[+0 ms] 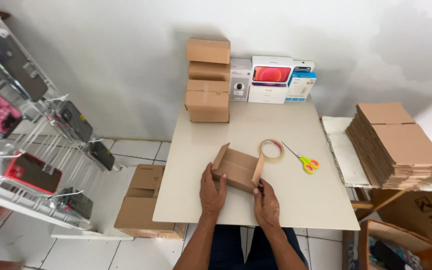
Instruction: The person assembles a small cardboard box, folds the flaps, and seals it with clear packing tape using scissors to cut the tape. The sealed box is then placed on a stack of other boxes on the table.
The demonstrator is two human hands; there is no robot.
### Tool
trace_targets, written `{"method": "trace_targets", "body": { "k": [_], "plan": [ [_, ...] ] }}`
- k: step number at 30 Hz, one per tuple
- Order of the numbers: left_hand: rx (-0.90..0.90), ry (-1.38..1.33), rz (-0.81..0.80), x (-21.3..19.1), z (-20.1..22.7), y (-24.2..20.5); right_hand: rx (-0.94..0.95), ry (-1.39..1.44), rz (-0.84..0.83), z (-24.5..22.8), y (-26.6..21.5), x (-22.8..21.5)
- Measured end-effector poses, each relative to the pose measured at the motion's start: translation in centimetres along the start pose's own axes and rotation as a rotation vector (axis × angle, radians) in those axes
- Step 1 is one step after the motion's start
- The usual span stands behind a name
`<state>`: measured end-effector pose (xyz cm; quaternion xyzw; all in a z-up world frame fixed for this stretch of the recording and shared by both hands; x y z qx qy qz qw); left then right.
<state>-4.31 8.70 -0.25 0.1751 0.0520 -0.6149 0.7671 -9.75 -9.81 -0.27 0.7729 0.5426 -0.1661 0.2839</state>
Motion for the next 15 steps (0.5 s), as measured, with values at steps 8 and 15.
{"method": "trace_targets", "body": {
  "k": [8,15],
  "plan": [
    [-0.007,0.025,0.021,0.1,0.0,-0.8,-0.051,0.029,-0.009,0.3,-0.1,-0.1],
    [-0.014,0.03,0.021,0.0,0.3,-0.8,-0.065,0.068,0.036,1.3,-0.1,0.3]
  ]
}}
Point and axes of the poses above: each hand's wrist, its own y-axis towards the middle knuckle, its own x-axis out of the palm, z = x × y, the point moved 2 cm from there along y, towards the middle knuckle, and after that the axes turned 4 degrees about -y, right-handed, at the moved point
